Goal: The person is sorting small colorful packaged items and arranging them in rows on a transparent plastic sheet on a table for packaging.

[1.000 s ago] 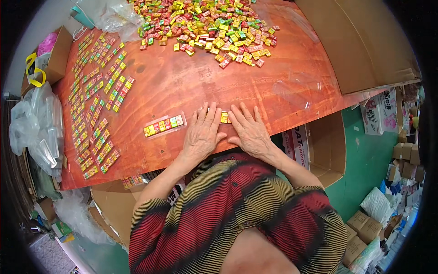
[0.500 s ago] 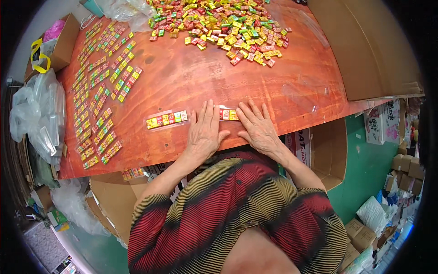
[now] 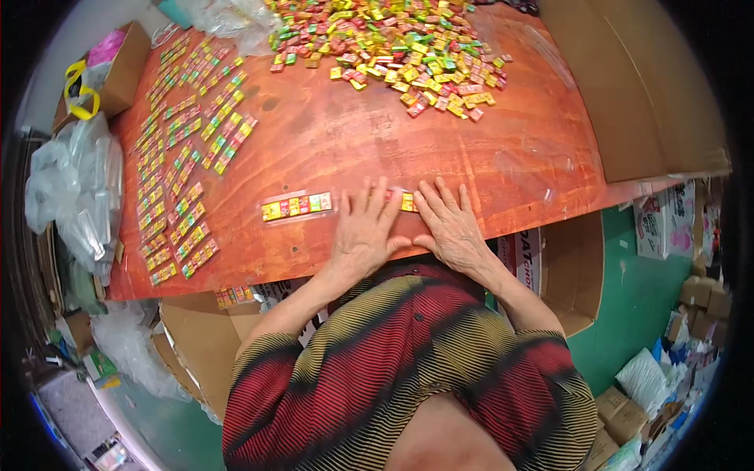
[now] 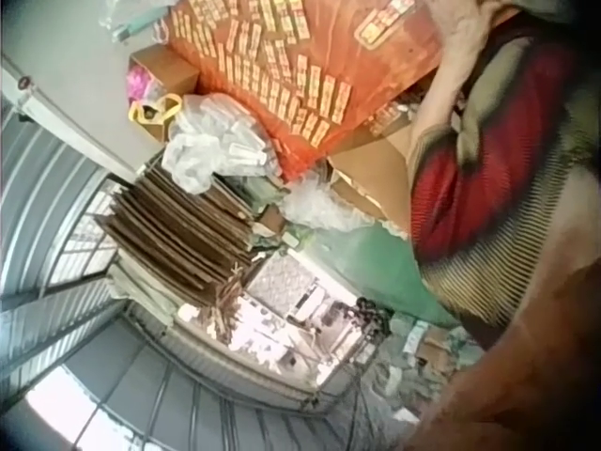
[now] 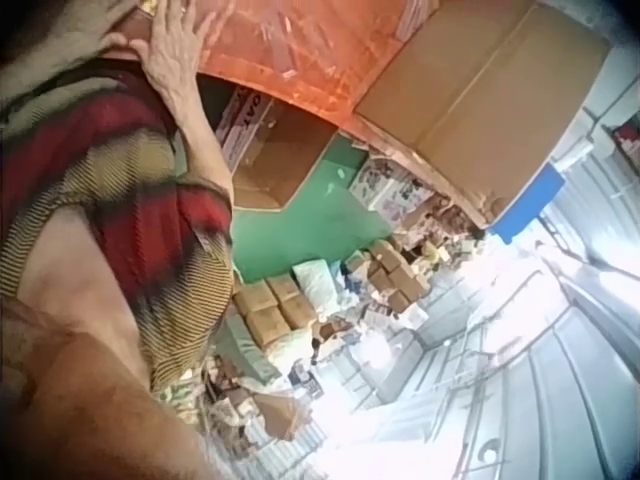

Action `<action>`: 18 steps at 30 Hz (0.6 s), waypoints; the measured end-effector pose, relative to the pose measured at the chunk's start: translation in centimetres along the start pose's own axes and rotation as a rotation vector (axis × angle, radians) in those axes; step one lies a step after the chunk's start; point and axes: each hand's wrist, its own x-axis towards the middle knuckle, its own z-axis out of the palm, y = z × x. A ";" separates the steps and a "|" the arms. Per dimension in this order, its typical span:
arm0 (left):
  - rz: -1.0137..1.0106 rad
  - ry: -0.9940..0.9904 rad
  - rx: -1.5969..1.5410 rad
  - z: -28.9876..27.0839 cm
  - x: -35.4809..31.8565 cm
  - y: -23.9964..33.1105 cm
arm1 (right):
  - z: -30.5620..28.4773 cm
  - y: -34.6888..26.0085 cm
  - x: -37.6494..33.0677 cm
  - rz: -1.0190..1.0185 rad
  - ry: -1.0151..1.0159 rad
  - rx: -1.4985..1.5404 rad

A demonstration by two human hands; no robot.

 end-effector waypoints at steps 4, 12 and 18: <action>-0.001 -0.059 -0.085 0.4 -2.8 0.1 | 0.2 -1.5 1.0 -0.100 -0.126 -0.028; -0.341 0.054 0.023 -1.3 -5.6 -4.4 | 3.3 -5.8 7.1 -0.349 0.003 0.244; -0.398 0.002 0.121 -2.6 -4.7 -8.2 | 2.2 -3.7 6.9 -0.104 0.132 0.338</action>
